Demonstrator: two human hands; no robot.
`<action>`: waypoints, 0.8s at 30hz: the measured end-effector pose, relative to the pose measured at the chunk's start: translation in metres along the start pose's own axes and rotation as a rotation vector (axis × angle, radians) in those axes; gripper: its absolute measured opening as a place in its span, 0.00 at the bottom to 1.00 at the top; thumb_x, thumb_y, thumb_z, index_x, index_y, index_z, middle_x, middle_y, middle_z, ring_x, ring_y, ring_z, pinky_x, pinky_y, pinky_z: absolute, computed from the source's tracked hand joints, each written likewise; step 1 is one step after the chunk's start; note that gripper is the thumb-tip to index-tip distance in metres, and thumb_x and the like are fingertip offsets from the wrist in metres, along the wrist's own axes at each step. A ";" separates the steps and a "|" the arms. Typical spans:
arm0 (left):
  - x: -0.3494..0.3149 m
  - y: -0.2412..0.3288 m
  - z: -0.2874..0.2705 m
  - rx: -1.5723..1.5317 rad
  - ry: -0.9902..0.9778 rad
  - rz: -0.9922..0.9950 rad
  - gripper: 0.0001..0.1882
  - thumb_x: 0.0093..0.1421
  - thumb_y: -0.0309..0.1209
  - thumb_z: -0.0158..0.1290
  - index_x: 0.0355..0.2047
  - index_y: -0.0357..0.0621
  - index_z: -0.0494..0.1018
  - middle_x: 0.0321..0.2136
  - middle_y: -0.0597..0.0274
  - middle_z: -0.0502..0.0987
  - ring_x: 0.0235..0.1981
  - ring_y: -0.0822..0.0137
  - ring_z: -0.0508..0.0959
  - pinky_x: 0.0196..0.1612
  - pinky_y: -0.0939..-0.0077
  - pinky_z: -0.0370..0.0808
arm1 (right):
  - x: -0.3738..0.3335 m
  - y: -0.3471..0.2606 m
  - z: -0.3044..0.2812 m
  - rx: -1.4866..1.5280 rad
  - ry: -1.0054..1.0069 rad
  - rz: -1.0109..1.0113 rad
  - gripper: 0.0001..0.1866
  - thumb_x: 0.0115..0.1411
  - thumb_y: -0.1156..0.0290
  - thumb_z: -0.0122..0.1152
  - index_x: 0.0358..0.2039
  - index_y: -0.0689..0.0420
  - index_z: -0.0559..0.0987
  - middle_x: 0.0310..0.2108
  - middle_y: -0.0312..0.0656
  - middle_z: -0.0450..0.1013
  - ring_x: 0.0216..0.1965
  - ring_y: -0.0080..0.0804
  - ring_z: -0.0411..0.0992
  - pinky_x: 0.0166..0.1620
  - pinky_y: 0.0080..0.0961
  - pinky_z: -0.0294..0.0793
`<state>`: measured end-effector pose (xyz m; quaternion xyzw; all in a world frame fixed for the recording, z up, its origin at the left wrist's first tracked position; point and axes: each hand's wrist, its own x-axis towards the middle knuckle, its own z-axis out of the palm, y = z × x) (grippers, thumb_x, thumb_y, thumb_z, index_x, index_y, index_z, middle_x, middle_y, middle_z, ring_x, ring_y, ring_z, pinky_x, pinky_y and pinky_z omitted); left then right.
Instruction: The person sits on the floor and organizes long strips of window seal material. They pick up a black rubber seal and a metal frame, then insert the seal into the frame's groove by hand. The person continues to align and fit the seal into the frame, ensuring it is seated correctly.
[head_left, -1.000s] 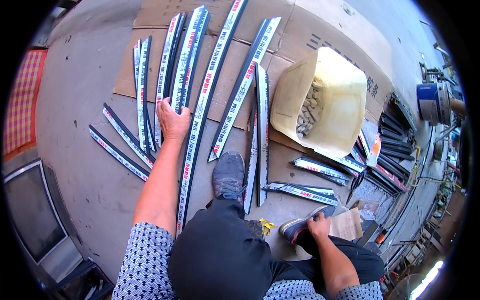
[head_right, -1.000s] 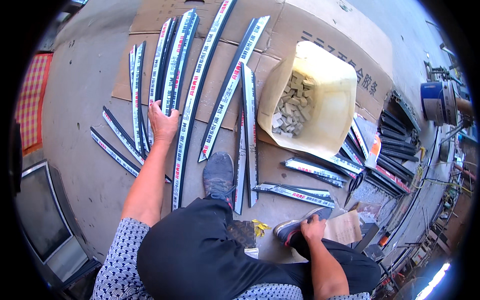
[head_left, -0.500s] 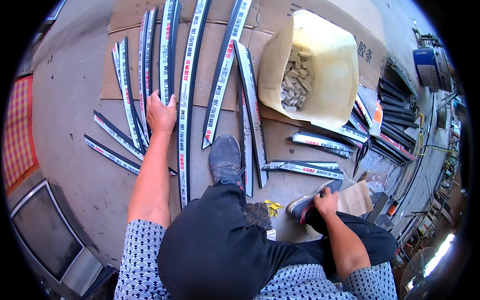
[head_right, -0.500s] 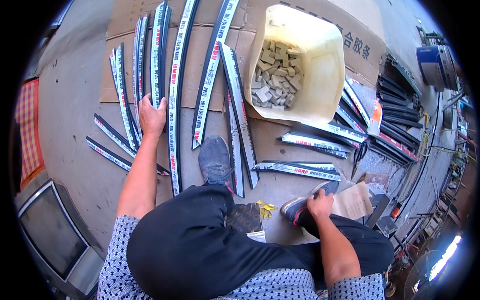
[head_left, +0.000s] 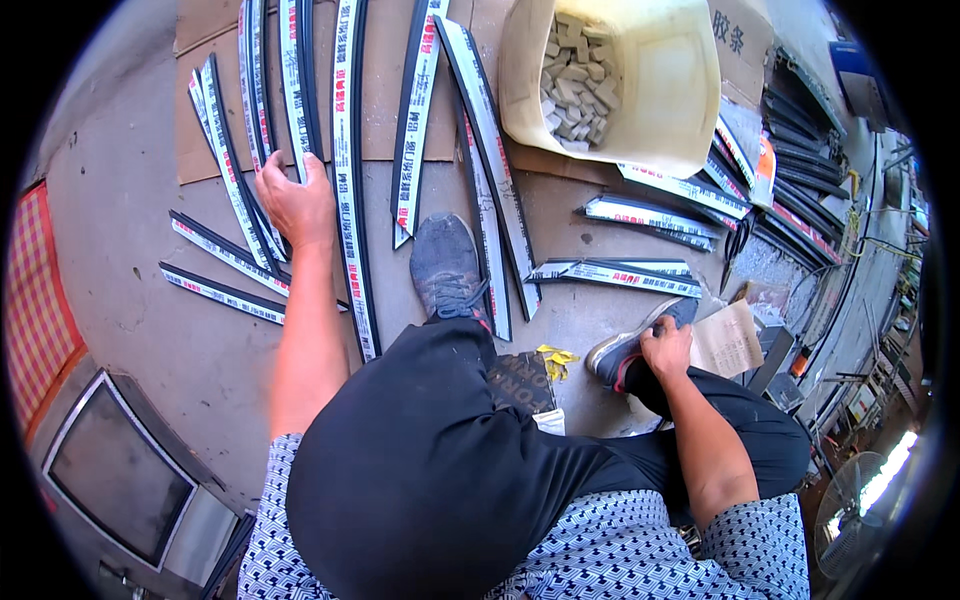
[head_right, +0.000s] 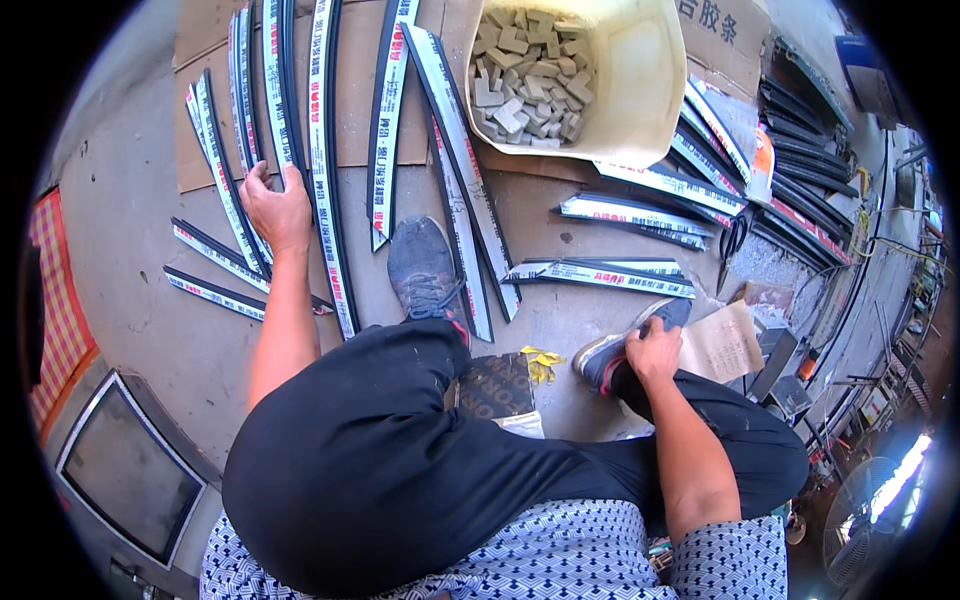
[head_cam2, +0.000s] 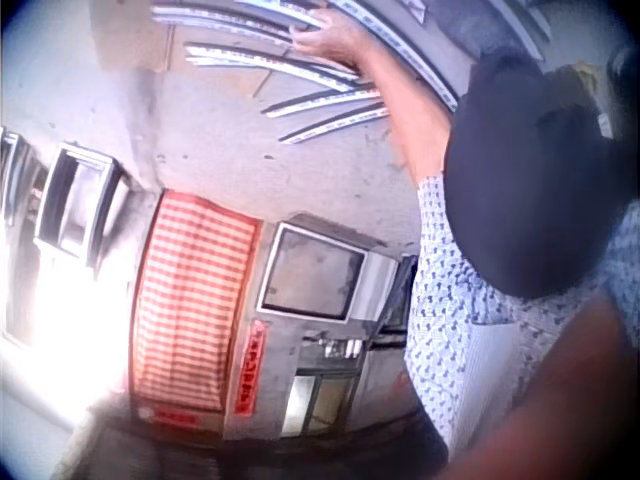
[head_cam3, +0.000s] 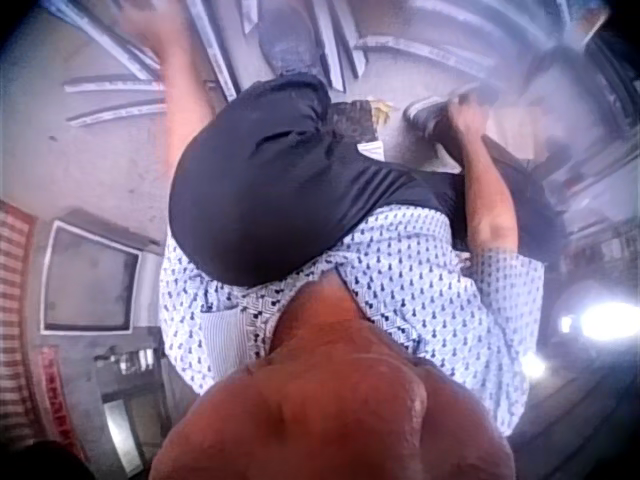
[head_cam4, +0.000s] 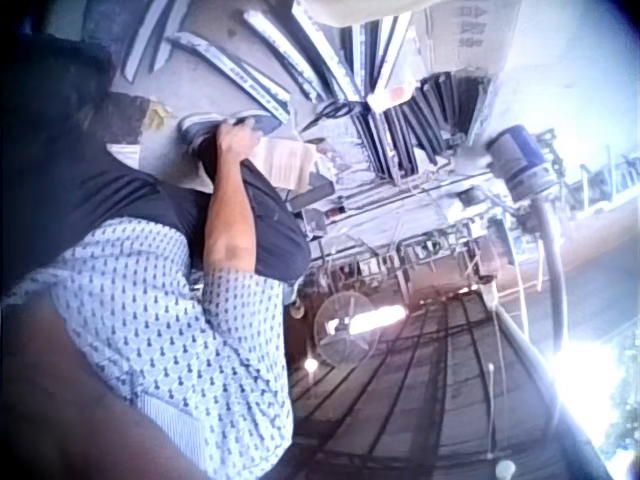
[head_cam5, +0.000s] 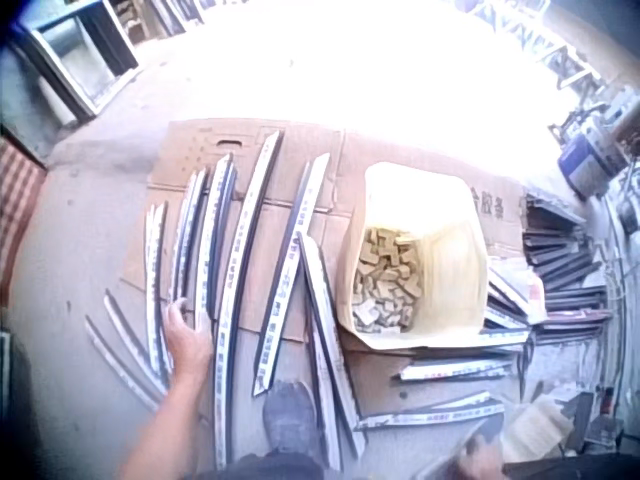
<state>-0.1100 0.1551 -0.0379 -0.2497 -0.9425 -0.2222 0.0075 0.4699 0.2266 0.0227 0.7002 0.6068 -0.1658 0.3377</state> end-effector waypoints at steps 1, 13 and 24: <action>-0.010 0.008 -0.002 -0.064 0.021 0.021 0.23 0.65 0.38 0.60 0.55 0.35 0.74 0.49 0.49 0.75 0.50 0.54 0.77 0.56 0.62 0.75 | -0.003 -0.001 0.000 0.011 0.005 0.020 0.23 0.60 0.58 0.63 0.55 0.52 0.80 0.54 0.63 0.68 0.57 0.63 0.69 0.61 0.51 0.71; -0.143 0.066 -0.027 -0.589 -0.405 0.248 0.07 0.65 0.23 0.59 0.43 0.36 0.79 0.35 0.57 0.78 0.35 0.66 0.79 0.42 0.74 0.76 | -0.020 -0.017 0.007 0.075 0.103 0.005 0.26 0.60 0.59 0.63 0.53 0.63 0.76 0.55 0.63 0.69 0.58 0.62 0.69 0.61 0.52 0.71; -0.112 0.012 -0.066 -0.786 -0.487 -0.197 0.12 0.72 0.34 0.58 0.48 0.38 0.79 0.32 0.68 0.79 0.31 0.79 0.74 0.36 0.82 0.73 | -0.030 -0.017 0.011 0.251 0.116 0.119 0.29 0.60 0.55 0.62 0.56 0.62 0.76 0.58 0.60 0.70 0.62 0.59 0.66 0.64 0.47 0.68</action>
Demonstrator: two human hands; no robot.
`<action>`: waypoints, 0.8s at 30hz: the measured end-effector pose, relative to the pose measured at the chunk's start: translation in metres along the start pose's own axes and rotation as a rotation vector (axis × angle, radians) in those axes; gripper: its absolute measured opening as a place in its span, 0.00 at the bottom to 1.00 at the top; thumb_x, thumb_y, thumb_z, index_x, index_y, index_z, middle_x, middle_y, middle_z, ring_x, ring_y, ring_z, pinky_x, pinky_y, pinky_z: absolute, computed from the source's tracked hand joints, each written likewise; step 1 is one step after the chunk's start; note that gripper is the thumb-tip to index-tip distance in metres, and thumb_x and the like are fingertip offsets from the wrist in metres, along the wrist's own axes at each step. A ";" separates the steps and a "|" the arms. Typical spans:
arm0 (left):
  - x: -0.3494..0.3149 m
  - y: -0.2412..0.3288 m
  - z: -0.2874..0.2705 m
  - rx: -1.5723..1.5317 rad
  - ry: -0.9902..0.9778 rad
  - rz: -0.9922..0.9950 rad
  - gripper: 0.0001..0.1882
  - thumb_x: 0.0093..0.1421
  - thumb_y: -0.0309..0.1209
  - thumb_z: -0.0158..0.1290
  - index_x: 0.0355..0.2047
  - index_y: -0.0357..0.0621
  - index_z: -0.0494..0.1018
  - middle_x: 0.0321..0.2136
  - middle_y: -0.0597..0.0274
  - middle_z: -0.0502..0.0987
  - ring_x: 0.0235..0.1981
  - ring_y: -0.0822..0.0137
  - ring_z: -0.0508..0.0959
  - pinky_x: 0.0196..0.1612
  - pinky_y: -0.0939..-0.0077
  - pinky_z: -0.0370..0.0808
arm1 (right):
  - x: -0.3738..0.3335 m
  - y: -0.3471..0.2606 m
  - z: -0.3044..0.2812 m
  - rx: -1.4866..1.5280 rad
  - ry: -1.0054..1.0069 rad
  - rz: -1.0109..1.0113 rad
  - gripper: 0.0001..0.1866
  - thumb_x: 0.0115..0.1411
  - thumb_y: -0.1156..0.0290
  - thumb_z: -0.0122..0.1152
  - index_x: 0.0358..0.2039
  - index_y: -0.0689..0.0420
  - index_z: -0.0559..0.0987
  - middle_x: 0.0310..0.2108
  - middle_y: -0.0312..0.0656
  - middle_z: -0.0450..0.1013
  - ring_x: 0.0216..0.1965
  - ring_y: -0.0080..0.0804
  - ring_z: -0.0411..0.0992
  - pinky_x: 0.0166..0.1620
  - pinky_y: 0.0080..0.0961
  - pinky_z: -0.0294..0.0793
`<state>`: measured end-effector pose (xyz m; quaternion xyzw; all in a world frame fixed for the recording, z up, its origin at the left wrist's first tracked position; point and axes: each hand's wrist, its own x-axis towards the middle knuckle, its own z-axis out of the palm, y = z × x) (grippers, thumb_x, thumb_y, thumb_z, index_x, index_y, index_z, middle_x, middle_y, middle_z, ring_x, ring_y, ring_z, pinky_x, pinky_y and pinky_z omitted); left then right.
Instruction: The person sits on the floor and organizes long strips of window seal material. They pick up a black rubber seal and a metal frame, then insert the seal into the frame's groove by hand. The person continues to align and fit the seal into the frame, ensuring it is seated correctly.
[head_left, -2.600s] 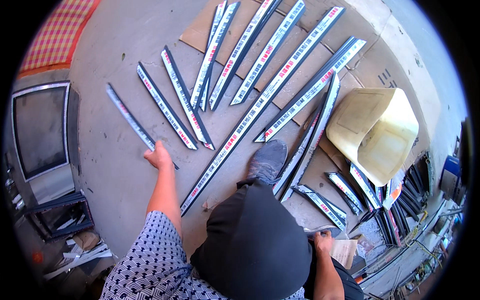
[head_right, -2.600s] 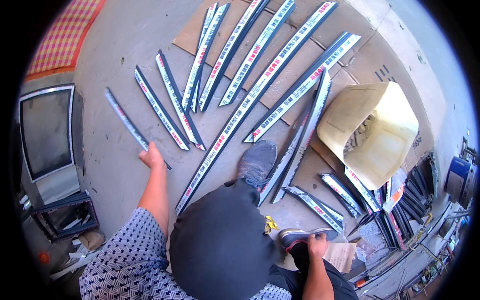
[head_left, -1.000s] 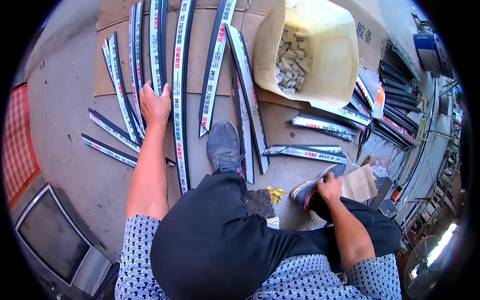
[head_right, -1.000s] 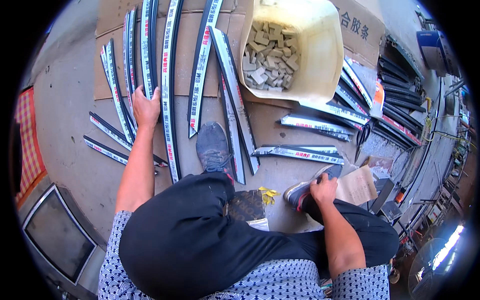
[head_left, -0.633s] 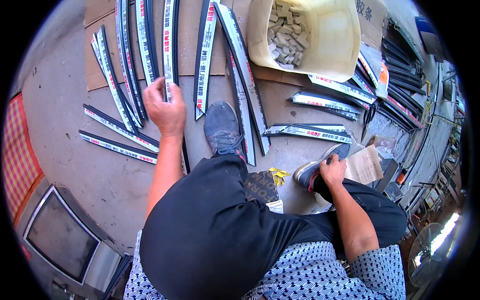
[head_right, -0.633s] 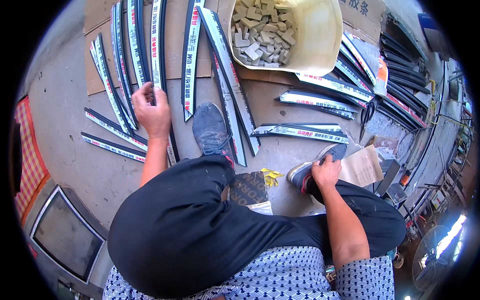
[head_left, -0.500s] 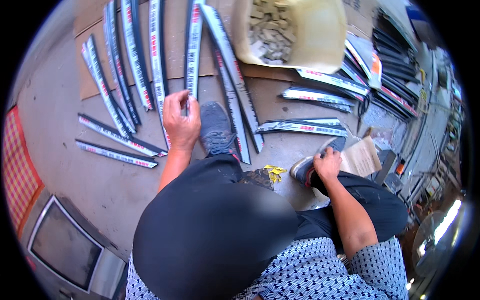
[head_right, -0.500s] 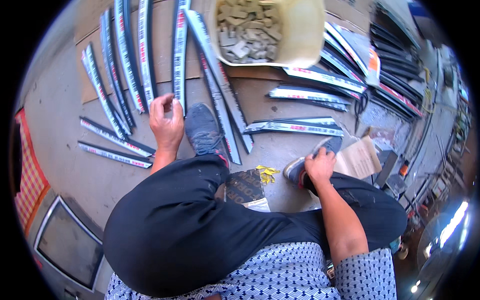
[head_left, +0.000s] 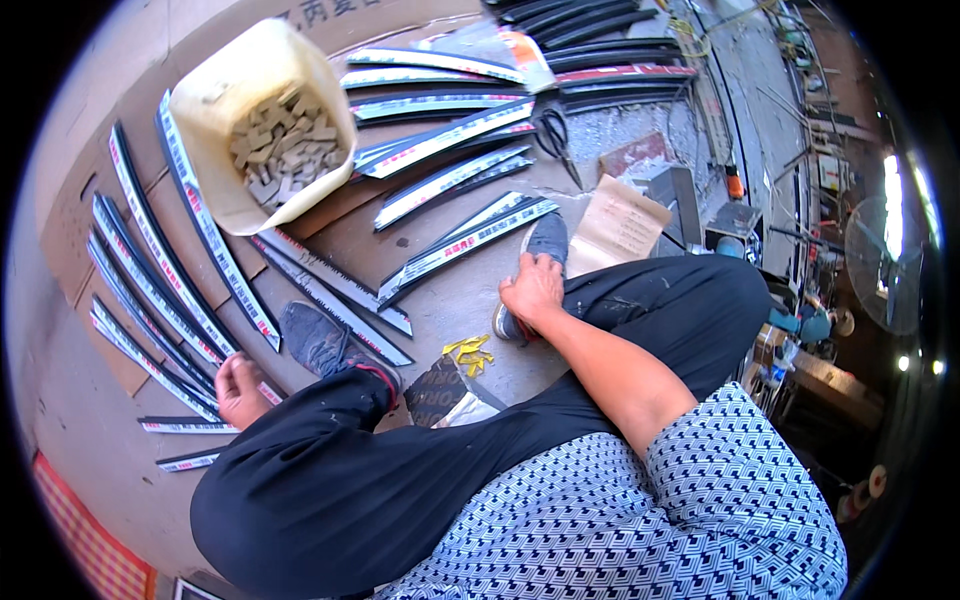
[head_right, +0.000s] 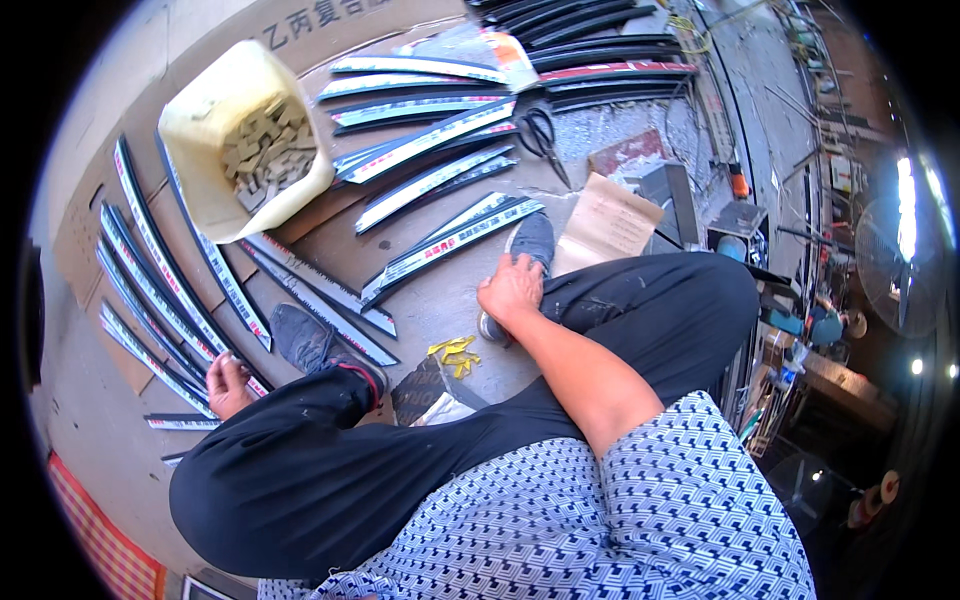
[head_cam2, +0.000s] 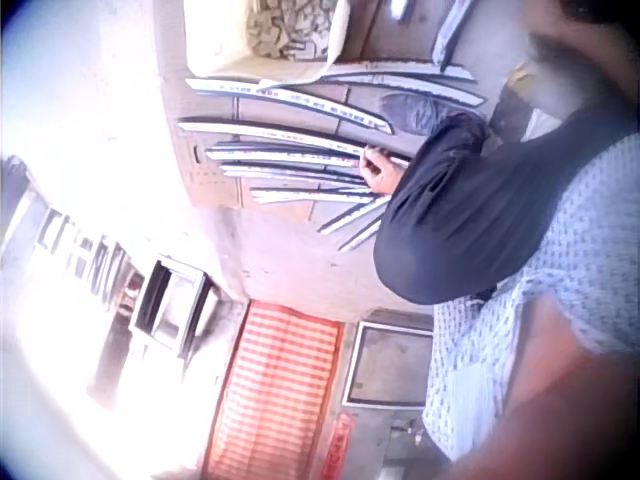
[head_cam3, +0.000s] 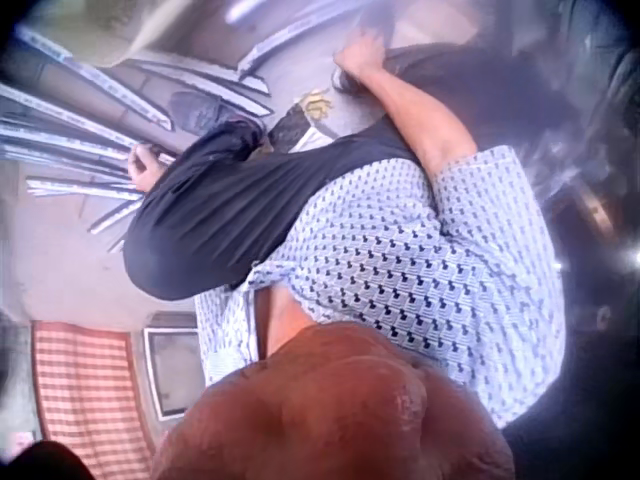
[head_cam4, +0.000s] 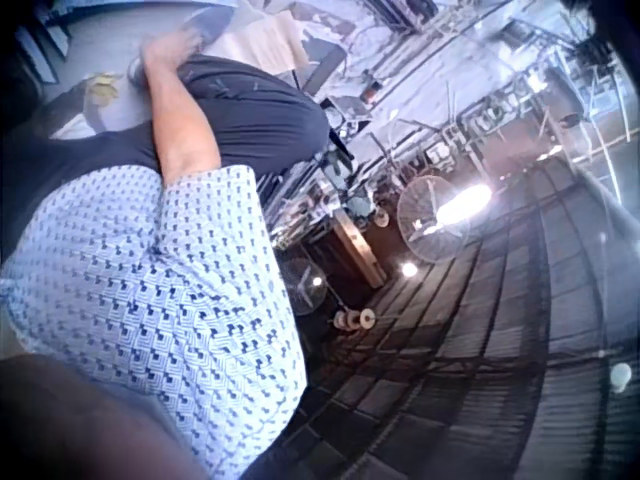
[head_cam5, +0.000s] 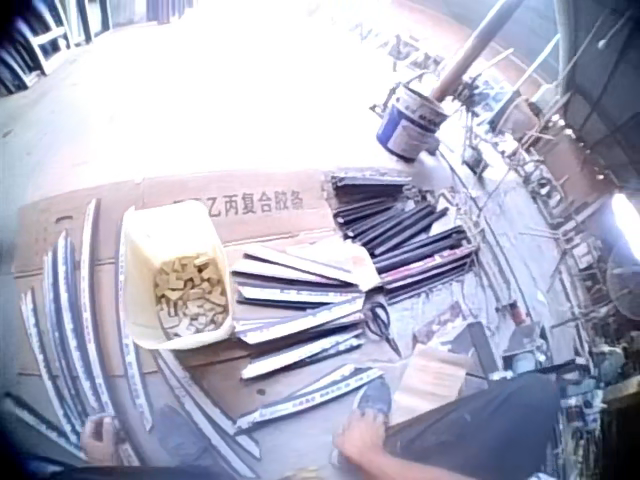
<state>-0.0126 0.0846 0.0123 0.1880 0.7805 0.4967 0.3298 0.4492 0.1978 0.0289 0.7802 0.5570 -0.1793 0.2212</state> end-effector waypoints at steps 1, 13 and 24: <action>0.006 0.009 -0.014 0.001 -0.005 0.003 0.13 0.72 0.36 0.58 0.48 0.39 0.80 0.31 0.68 0.80 0.31 0.78 0.75 0.35 0.82 0.73 | 0.000 -0.002 -0.005 0.044 -0.029 0.006 0.29 0.60 0.56 0.62 0.56 0.62 0.76 0.58 0.59 0.70 0.63 0.58 0.66 0.65 0.47 0.67; 0.032 0.215 -0.080 -0.068 -0.016 0.360 0.15 0.75 0.36 0.53 0.54 0.39 0.78 0.38 0.65 0.80 0.40 0.75 0.78 0.47 0.78 0.77 | 0.042 -0.004 -0.114 0.340 -0.059 -0.288 0.24 0.62 0.50 0.61 0.50 0.55 0.81 0.49 0.56 0.80 0.53 0.55 0.79 0.55 0.51 0.77; -0.058 0.357 -0.003 0.752 -0.277 0.850 0.16 0.76 0.36 0.52 0.56 0.41 0.79 0.42 0.61 0.81 0.45 0.73 0.80 0.53 0.76 0.77 | 0.140 0.160 -0.270 0.265 0.260 -0.429 0.26 0.61 0.51 0.63 0.49 0.61 0.83 0.47 0.56 0.82 0.50 0.51 0.81 0.55 0.39 0.78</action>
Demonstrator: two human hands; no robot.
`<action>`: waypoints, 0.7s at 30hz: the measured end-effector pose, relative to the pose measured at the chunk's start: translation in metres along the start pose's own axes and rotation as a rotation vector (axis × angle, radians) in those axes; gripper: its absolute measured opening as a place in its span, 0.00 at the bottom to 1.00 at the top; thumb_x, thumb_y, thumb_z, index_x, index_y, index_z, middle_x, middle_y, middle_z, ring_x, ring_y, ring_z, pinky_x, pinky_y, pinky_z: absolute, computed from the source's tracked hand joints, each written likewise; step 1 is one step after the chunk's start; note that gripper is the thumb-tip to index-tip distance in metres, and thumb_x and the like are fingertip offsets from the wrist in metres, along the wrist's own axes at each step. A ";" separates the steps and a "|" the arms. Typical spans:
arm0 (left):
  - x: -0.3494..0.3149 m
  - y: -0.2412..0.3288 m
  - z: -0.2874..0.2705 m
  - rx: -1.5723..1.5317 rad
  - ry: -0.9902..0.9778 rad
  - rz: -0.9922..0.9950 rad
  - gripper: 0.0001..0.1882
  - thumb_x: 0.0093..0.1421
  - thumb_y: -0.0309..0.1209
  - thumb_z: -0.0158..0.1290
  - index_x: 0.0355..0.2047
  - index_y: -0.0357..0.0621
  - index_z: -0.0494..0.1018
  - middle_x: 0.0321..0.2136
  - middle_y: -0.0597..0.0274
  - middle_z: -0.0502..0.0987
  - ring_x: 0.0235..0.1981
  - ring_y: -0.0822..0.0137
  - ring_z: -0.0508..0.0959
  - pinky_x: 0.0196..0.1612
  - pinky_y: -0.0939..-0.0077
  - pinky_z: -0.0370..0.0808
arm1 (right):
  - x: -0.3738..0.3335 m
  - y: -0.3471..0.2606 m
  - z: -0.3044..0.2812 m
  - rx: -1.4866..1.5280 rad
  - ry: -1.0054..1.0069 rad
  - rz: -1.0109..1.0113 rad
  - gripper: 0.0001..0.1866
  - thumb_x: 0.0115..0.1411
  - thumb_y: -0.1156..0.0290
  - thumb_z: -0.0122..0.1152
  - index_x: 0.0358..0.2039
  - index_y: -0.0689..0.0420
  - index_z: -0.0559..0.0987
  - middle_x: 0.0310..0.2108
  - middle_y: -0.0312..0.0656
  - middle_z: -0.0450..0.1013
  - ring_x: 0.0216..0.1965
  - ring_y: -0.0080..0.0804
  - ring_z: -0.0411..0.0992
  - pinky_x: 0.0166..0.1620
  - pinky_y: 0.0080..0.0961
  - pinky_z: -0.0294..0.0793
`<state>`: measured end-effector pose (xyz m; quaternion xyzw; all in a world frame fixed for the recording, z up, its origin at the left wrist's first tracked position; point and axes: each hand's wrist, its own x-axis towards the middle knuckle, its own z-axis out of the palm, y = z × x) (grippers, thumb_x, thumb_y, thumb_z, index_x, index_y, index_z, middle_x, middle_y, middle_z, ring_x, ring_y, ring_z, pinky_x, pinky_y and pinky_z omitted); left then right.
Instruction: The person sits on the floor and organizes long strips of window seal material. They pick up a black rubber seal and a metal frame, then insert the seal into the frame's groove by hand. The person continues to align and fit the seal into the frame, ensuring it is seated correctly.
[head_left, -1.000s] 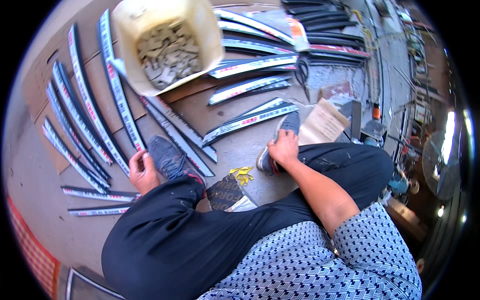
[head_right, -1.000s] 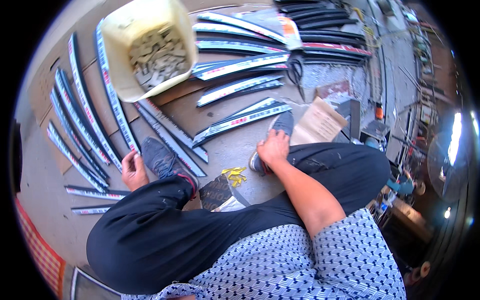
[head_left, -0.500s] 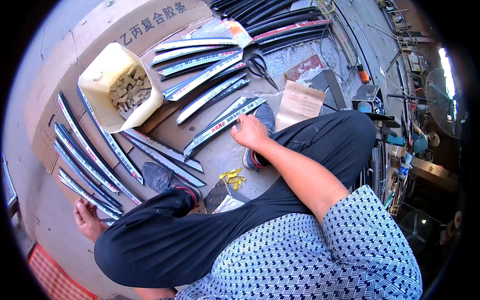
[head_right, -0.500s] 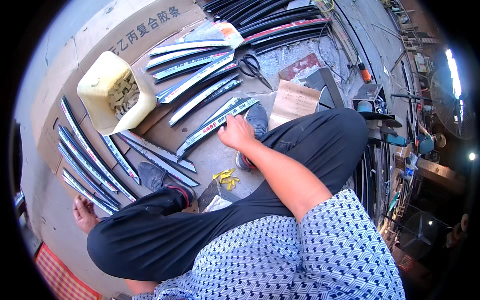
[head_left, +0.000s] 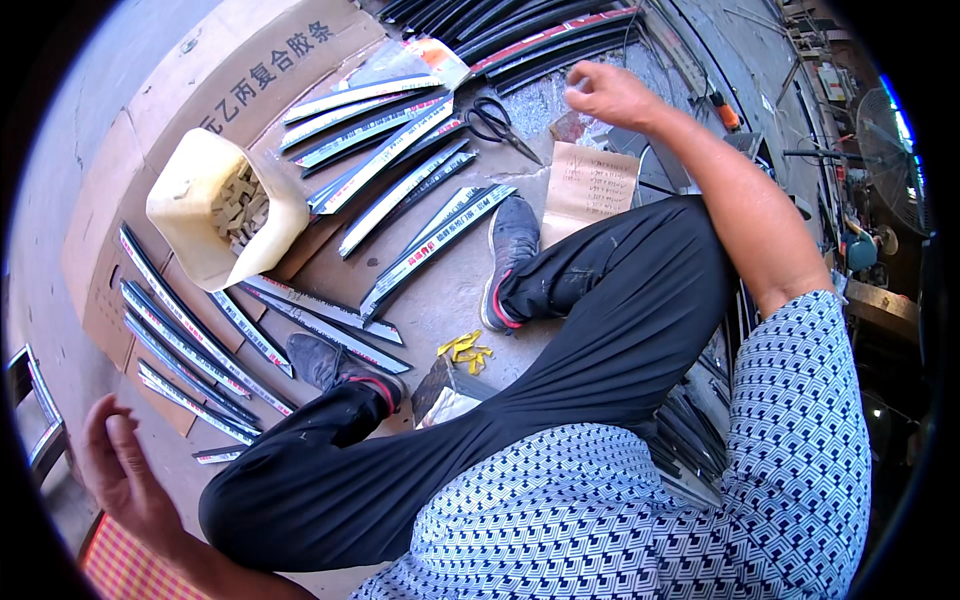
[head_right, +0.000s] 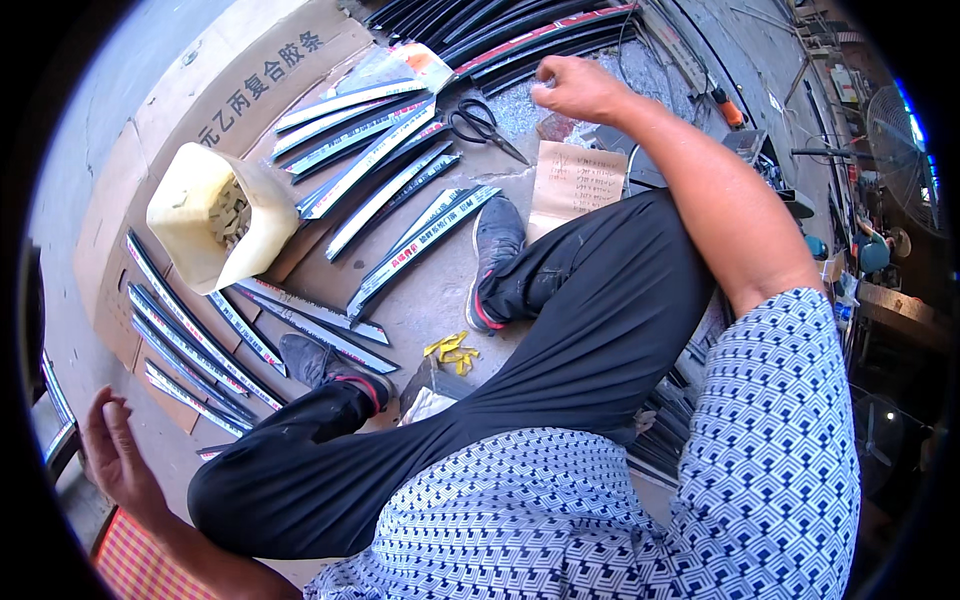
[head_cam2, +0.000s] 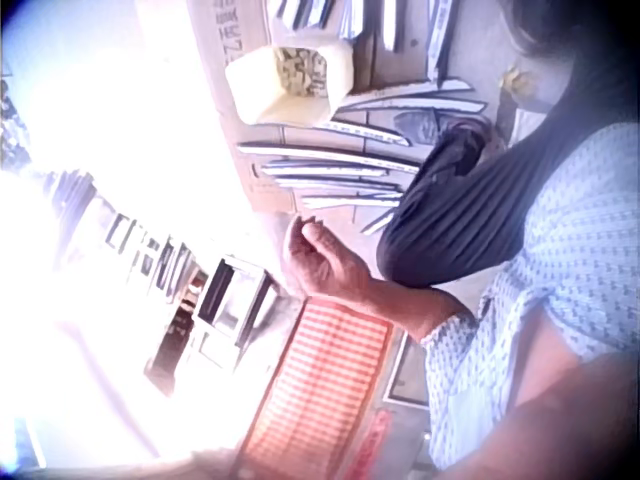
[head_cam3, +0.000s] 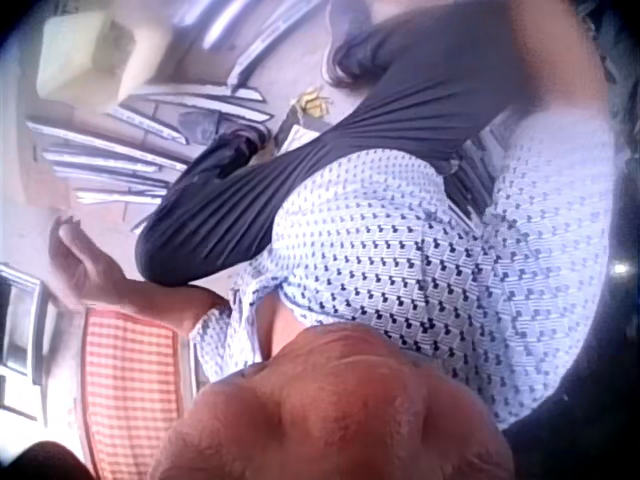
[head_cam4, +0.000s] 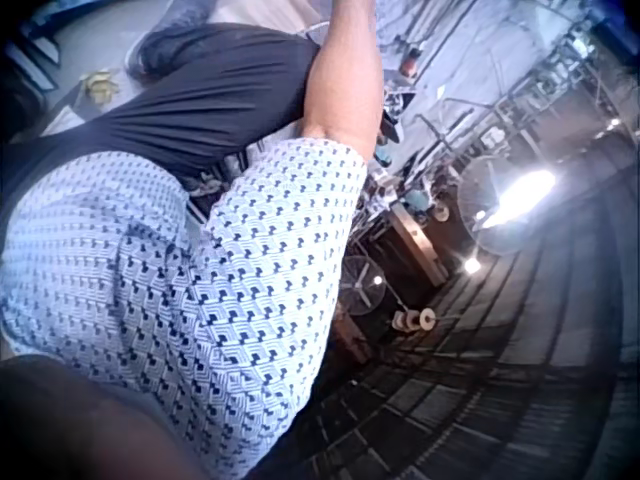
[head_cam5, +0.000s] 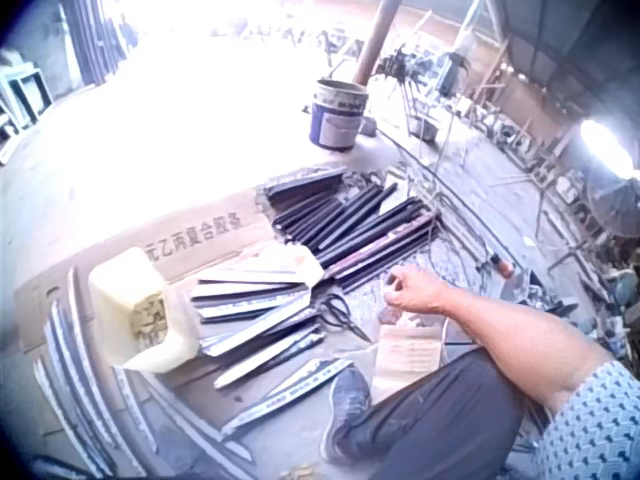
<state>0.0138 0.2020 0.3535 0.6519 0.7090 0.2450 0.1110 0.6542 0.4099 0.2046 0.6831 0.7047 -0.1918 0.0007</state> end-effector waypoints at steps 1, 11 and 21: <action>-0.003 0.021 0.011 0.047 -0.051 0.022 0.14 0.74 0.32 0.54 0.56 0.40 0.78 0.43 0.58 0.81 0.47 0.69 0.81 0.54 0.74 0.77 | -0.001 0.018 -0.002 -0.027 -0.002 -0.004 0.26 0.61 0.52 0.63 0.48 0.62 0.83 0.46 0.56 0.82 0.49 0.51 0.81 0.55 0.39 0.78; -0.024 0.109 0.124 0.143 -0.974 0.112 0.23 0.59 0.31 0.66 0.54 0.37 0.77 0.44 0.49 0.80 0.46 0.49 0.82 0.51 0.60 0.79 | -0.047 0.165 0.053 0.083 -0.089 0.379 0.28 0.59 0.53 0.65 0.49 0.64 0.82 0.46 0.58 0.82 0.49 0.51 0.81 0.55 0.39 0.77; 0.002 0.108 0.140 0.195 -0.882 -0.006 0.25 0.62 0.35 0.65 0.55 0.35 0.76 0.44 0.47 0.80 0.46 0.49 0.81 0.51 0.60 0.78 | -0.090 0.175 0.127 -0.219 0.247 0.626 0.30 0.59 0.58 0.67 0.55 0.67 0.78 0.49 0.60 0.79 0.54 0.56 0.77 0.57 0.46 0.74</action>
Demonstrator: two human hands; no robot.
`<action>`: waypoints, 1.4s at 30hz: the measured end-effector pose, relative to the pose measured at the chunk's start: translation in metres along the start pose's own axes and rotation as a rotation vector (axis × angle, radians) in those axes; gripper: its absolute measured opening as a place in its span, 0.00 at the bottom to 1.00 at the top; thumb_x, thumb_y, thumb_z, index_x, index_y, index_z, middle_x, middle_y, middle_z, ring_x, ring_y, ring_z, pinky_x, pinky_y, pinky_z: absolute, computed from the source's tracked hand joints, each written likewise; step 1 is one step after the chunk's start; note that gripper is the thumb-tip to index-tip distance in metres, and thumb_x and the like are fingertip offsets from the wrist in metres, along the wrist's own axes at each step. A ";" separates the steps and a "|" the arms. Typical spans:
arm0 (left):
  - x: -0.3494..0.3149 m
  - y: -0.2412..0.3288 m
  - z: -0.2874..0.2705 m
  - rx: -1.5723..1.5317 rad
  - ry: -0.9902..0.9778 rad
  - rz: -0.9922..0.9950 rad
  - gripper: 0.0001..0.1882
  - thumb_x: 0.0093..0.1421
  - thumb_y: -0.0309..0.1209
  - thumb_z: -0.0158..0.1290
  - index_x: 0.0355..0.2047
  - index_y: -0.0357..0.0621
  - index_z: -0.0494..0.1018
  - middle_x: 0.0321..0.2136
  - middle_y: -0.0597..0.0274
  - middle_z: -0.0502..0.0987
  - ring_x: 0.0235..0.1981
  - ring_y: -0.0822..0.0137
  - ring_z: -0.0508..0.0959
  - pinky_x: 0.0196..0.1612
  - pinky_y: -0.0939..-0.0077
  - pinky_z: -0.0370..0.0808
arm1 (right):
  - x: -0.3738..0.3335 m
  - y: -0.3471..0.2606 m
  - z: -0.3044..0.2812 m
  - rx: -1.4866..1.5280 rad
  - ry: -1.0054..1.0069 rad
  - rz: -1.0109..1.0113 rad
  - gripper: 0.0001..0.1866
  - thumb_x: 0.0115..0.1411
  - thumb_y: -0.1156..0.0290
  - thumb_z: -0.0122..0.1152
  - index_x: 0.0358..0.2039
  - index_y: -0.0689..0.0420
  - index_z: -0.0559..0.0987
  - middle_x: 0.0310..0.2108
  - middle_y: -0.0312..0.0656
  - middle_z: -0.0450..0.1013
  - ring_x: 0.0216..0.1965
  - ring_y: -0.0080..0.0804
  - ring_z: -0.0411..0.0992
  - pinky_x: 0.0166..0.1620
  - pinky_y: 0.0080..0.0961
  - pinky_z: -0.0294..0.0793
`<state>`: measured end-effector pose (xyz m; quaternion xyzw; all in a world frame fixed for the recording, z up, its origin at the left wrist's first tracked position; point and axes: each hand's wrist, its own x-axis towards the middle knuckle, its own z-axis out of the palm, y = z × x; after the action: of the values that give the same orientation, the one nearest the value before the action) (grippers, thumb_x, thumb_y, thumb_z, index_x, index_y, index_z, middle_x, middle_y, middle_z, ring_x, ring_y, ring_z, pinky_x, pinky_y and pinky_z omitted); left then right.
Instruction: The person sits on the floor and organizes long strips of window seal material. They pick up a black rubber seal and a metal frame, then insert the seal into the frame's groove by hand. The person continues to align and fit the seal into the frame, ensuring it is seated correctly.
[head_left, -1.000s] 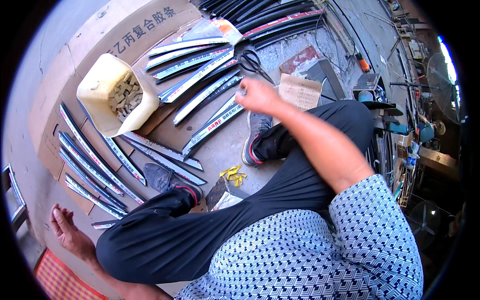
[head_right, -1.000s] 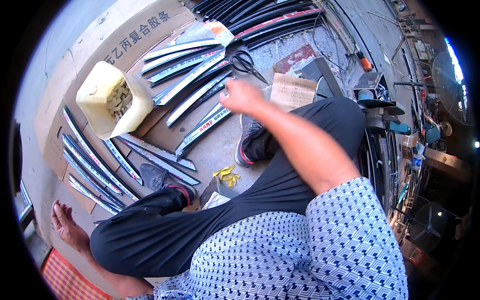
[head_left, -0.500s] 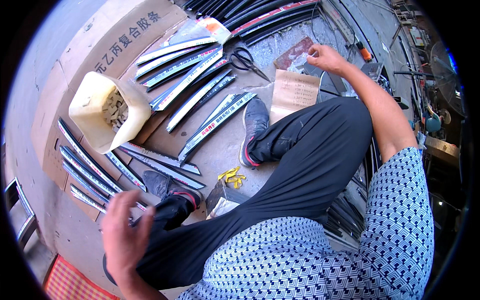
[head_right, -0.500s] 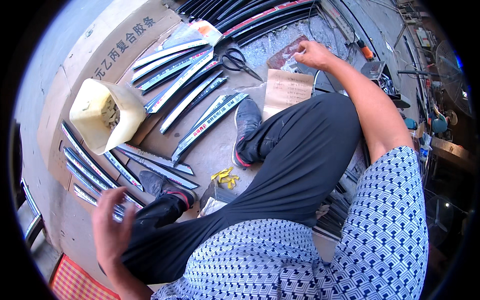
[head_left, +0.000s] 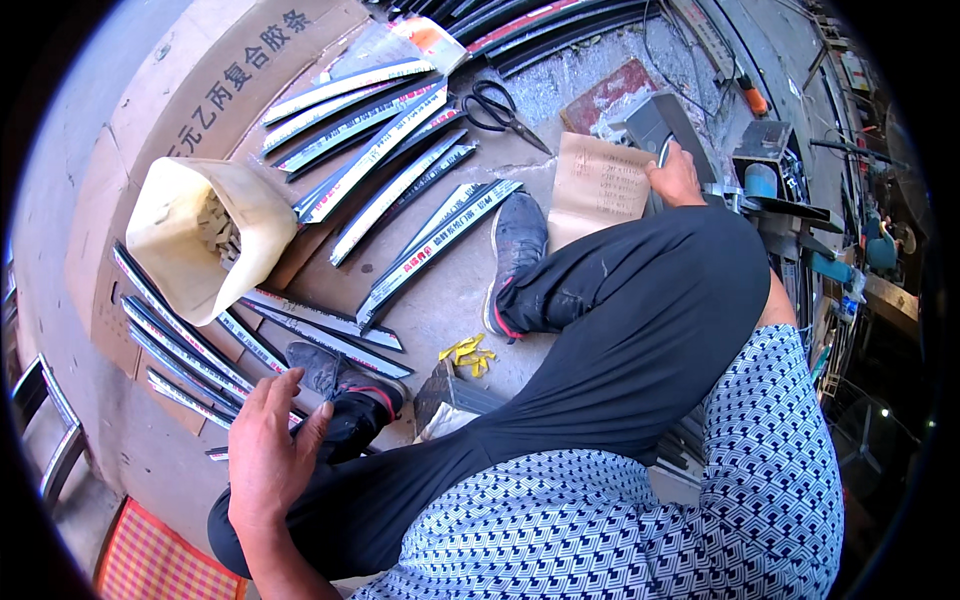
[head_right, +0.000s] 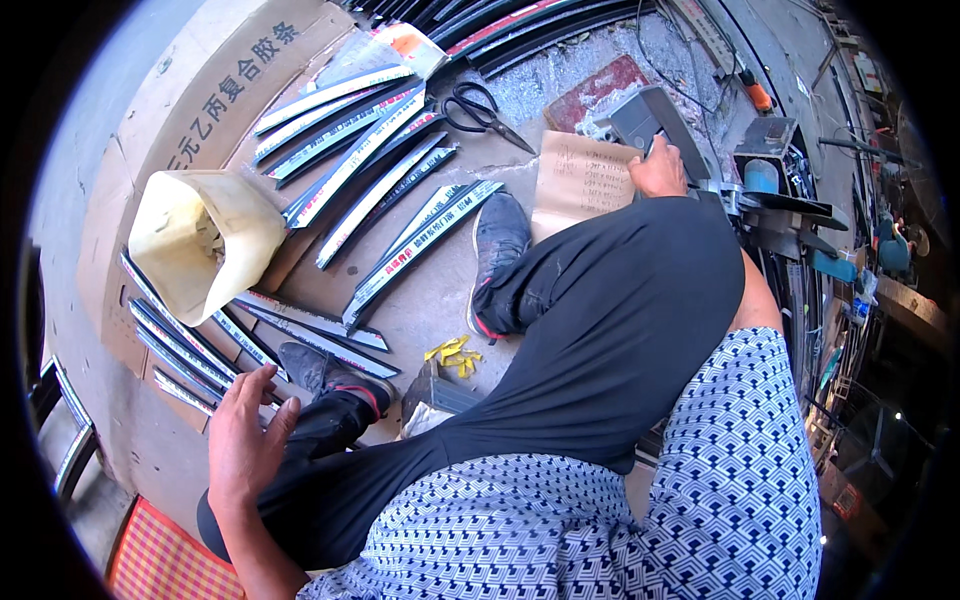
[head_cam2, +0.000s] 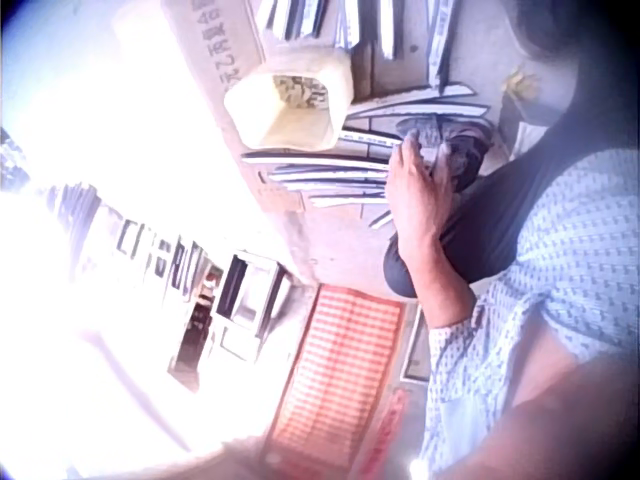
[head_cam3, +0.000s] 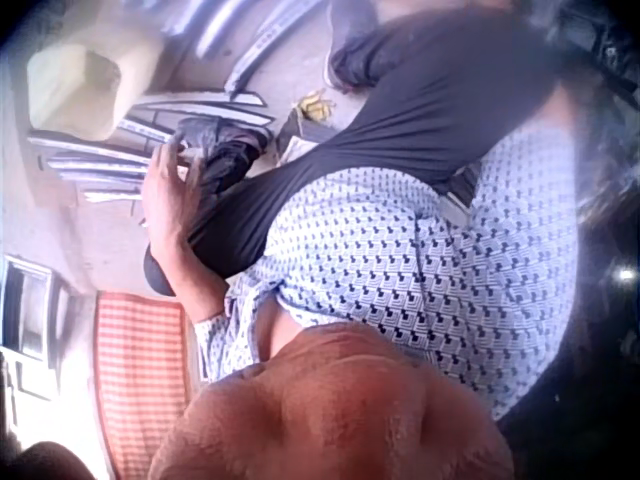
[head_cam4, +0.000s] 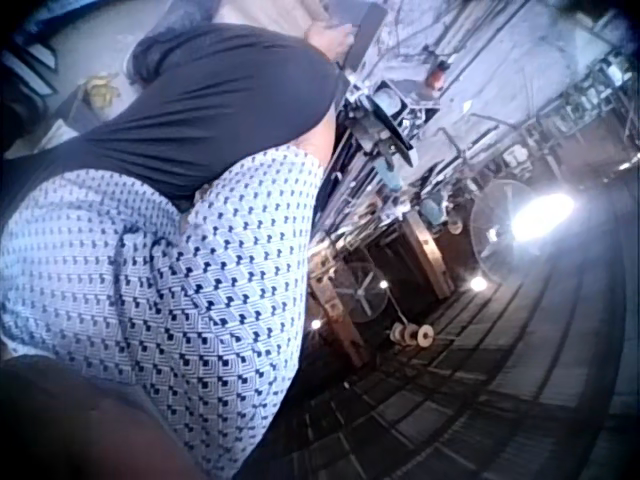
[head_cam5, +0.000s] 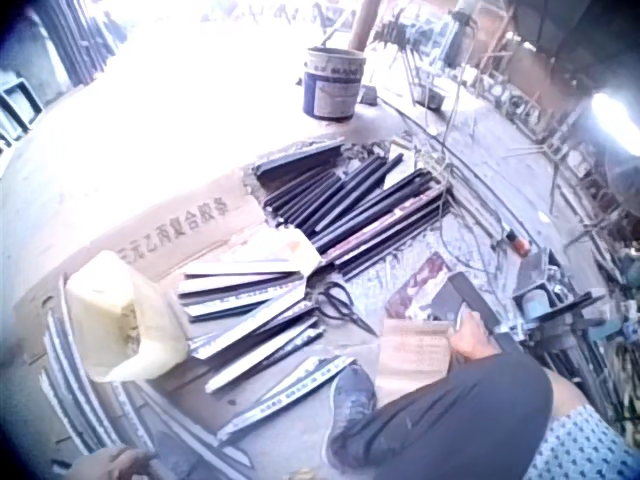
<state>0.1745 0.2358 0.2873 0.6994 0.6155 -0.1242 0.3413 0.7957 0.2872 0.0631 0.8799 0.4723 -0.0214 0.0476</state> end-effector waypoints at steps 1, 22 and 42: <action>0.001 -0.001 0.001 0.015 0.000 -0.004 0.25 0.61 0.34 0.65 0.56 0.36 0.76 0.44 0.49 0.80 0.46 0.51 0.81 0.52 0.61 0.78 | 0.005 0.004 0.007 0.045 -0.069 0.033 0.29 0.59 0.58 0.67 0.54 0.67 0.78 0.48 0.59 0.80 0.52 0.55 0.78 0.56 0.46 0.74; 0.007 0.014 -0.004 0.037 -0.070 -0.022 0.26 0.65 0.39 0.63 0.57 0.37 0.75 0.50 0.46 0.80 0.52 0.47 0.80 0.55 0.58 0.77 | 0.023 0.013 0.051 0.689 -0.289 0.082 0.15 0.66 0.62 0.63 0.43 0.63 0.79 0.37 0.48 0.81 0.39 0.34 0.77 0.45 0.34 0.75; 0.006 0.013 -0.004 0.083 -0.048 0.009 0.26 0.67 0.44 0.62 0.58 0.39 0.76 0.50 0.48 0.81 0.52 0.49 0.81 0.54 0.60 0.79 | 0.011 0.005 0.037 0.693 -0.283 0.087 0.14 0.66 0.66 0.61 0.45 0.63 0.79 0.33 0.44 0.80 0.35 0.29 0.76 0.42 0.30 0.75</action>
<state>0.1870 0.2423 0.2908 0.7126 0.5982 -0.1651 0.3272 0.8061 0.2901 0.0254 0.8514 0.3881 -0.2991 -0.1871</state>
